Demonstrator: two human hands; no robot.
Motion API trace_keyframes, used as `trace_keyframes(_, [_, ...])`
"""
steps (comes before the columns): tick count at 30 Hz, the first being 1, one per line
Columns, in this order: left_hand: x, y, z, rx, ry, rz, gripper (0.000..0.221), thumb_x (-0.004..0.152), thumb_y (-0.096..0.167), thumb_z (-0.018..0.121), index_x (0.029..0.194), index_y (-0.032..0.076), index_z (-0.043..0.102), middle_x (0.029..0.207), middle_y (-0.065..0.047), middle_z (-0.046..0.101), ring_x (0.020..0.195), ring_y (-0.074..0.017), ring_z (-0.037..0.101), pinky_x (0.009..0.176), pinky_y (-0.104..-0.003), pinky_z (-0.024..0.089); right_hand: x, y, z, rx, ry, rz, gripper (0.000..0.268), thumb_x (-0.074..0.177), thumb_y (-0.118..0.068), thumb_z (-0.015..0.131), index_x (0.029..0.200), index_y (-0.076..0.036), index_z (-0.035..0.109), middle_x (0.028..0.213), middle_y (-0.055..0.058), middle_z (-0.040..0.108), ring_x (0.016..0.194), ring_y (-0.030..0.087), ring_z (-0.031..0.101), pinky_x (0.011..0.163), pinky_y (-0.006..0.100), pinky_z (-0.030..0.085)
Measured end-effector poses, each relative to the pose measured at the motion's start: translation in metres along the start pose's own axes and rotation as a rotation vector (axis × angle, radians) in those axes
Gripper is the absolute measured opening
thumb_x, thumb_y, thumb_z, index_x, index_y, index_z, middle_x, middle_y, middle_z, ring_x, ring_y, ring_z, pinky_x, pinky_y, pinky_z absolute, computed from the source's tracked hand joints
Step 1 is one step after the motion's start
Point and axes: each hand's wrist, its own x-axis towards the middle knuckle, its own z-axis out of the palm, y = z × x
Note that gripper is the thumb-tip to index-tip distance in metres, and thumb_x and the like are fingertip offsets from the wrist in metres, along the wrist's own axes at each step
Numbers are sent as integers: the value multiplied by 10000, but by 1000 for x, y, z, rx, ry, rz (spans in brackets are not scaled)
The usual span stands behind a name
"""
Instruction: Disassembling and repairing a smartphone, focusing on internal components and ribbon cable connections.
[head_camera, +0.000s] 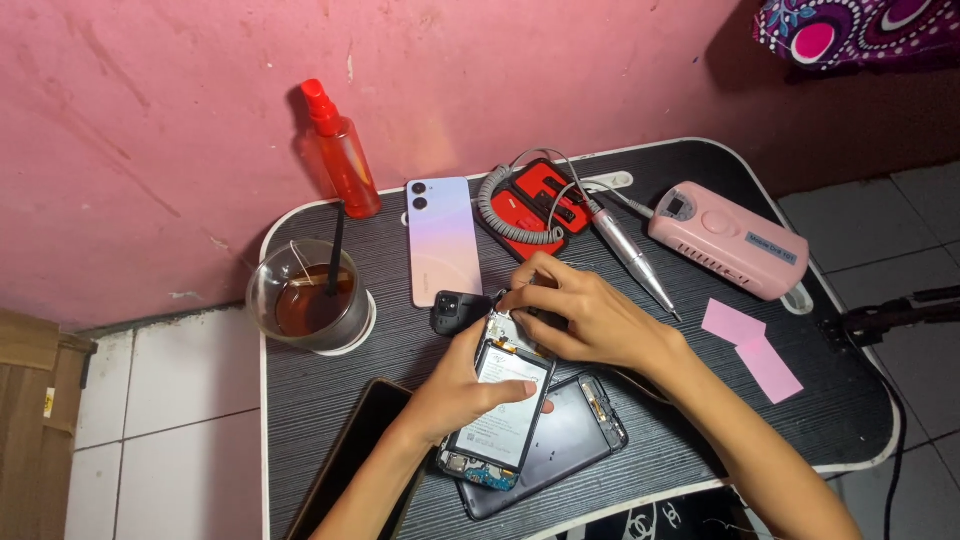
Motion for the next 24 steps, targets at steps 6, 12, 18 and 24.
trace_keyframes(6, [-5,2,6,13,-15,-24,549,607,-65,841,1129,-27,677,940,-103,723,836,-187,679,729,-308,590,0,0,-1,-26,-42,8,106,893,-135,689,989,-95,709,989,99,639,599,323,627,553,433,543])
trace_keyframes(12, [-2,16,3,27,-18,-14,542,610,-50,845,1124,-29,674,936,-79,702,841,-169,653,731,-294,579,2,0,-1,1,-33,12,79,892,-139,695,961,-99,695,969,101,640,631,345,645,576,437,557])
trace_keyframes(18, [-3,7,6,31,-30,-30,532,614,-66,836,1120,-28,680,934,-94,717,829,-177,662,720,-301,583,3,-4,-4,12,-32,15,79,901,-151,690,951,-93,671,966,102,638,642,347,649,579,437,559])
trace_keyframes(24, [-1,-2,1,42,-29,-30,535,620,-48,837,1129,-20,673,927,-93,716,825,-178,663,720,-307,580,1,-2,-4,12,-31,-5,128,919,-128,672,1010,-91,754,955,99,636,556,292,614,522,410,533])
